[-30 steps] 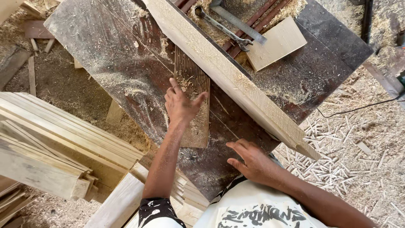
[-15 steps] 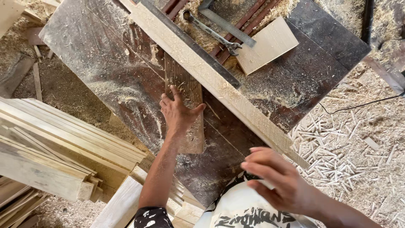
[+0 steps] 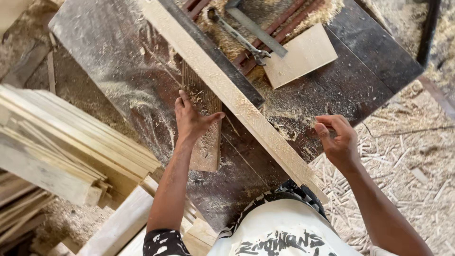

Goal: The person shapes a wooden plank using a manual mortising machine, repeatedly striking a chisel with a hammer to cut a notch. They measure the notch with a ruler and continue refining the cut.

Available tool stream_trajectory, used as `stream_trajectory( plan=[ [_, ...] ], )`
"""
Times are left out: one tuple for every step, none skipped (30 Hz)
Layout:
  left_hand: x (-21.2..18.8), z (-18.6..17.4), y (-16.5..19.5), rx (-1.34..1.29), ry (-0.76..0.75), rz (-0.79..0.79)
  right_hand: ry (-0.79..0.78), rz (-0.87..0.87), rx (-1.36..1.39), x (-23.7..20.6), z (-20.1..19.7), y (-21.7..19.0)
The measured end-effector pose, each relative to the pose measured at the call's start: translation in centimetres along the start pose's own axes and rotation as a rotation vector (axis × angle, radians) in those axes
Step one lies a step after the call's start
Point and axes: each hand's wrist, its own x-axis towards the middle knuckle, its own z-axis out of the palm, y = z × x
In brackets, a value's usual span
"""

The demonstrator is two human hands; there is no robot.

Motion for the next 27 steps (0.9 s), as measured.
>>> stream_trajectory(
  plan=[
    [0.2, -0.1, 0.1, 0.024, 0.012, 0.022, 0.053, -0.068, -0.041, 0.2, 0.4, 1.1],
    [0.4, -0.2, 0.2, -0.007, 0.008, -0.01, 0.066, -0.058, -0.078, 0.2, 0.7, 2.0],
    [0.6, -0.3, 0.3, -0.037, 0.003, -0.039, 0.083, -0.048, -0.114, 0.2, 1.0, 2.8],
    [0.8, -0.4, 0.4, -0.068, -0.002, -0.069, 0.099, -0.038, -0.15, 0.2, 1.3, 3.6],
    [0.9, -0.4, 0.5, -0.076, -0.005, -0.088, 0.134, -0.102, -0.187, 0.1, 1.8, 4.2],
    [1.1, -0.4, 0.5, -0.084, -0.011, -0.112, 0.165, -0.166, -0.224, 0.1, 2.2, 4.6],
    [1.2, -0.4, 0.5, -0.091, -0.018, -0.136, 0.195, -0.229, -0.258, 0.0, 2.6, 5.0],
    [1.3, -0.3, 0.3, -0.065, -0.006, -0.102, 0.211, -0.26, -0.304, 0.1, 2.9, 5.2],
    [1.5, -0.2, 0.2, -0.036, 0.007, -0.069, 0.228, -0.292, -0.348, 0.2, 3.2, 5.1],
    [1.6, -0.1, -0.1, -0.006, 0.021, -0.04, 0.244, -0.325, -0.388, 0.3, 3.4, 5.2],
    [1.8, 0.1, -0.4, 0.0, 0.026, -0.037, 0.231, -0.347, -0.394, 0.4, 3.7, 5.4],
    [2.0, 0.3, -0.6, 0.007, 0.026, -0.031, 0.22, -0.364, -0.401, 0.5, 3.8, 5.4],
    [2.3, 0.4, -0.9, 0.017, 0.022, -0.022, 0.212, -0.376, -0.412, 0.7, 3.9, 5.4],
    [2.7, 0.6, -1.1, 0.031, 0.037, -0.002, 0.204, -0.387, -0.411, 0.9, 3.9, 5.3],
    [3.0, 0.8, -1.2, 0.046, 0.05, 0.018, 0.194, -0.397, -0.412, 1.0, 3.9, 5.2],
    [3.3, 1.0, -1.4, 0.062, 0.057, 0.037, 0.183, -0.402, -0.414, 1.1, 3.9, 5.2],
    [3.5, 1.2, -1.7, 0.059, 0.05, 0.035, 0.185, -0.397, -0.411, 1.1, 3.8, 5.1],
    [3.7, 1.3, -1.8, 0.054, 0.052, 0.036, 0.194, -0.399, -0.406, 1.1, 3.8, 5.0],
    [3.9, 1.4, -2.0, 0.049, 0.058, 0.041, 0.208, -0.404, -0.401, 1.1, 3.8, 5.0],
    [3.9, 1.4, -2.2, 0.038, 0.066, 0.038, 0.213, -0.422, -0.384, 1.2, 3.9, 5.0],
    [3.9, 1.4, -2.3, 0.029, 0.063, 0.035, 0.216, -0.43, -0.372, 1.2, 3.9, 5.1],
    [3.8, 1.3, -2.4, 0.021, 0.05, 0.029, 0.212, -0.43, -0.363, 1.1, 3.9, 5.1],
    [3.7, 1.3, -2.5, 0.009, 0.04, 0.028, 0.213, -0.424, -0.366, 1.1, 4.0, 5.2],
    [3.6, 1.2, -2.5, -0.005, 0.045, 0.025, 0.217, -0.431, -0.362, 1.1, 4.0, 5.3],
    [3.6, 1.0, -2.4, -0.024, 0.067, 0.031, 0.234, -0.454, -0.355, 1.1, 4.0, 5.5],
    [3.6, 0.8, -2.3, 0.082, 0.074, 0.041, 0.241, -0.452, -0.358, 1.2, 4.1, 5.6],
    [3.6, 0.7, -2.2, 0.189, 0.078, 0.051, 0.248, -0.447, -0.363, 1.1, 4.0, 5.7]
  ],
)
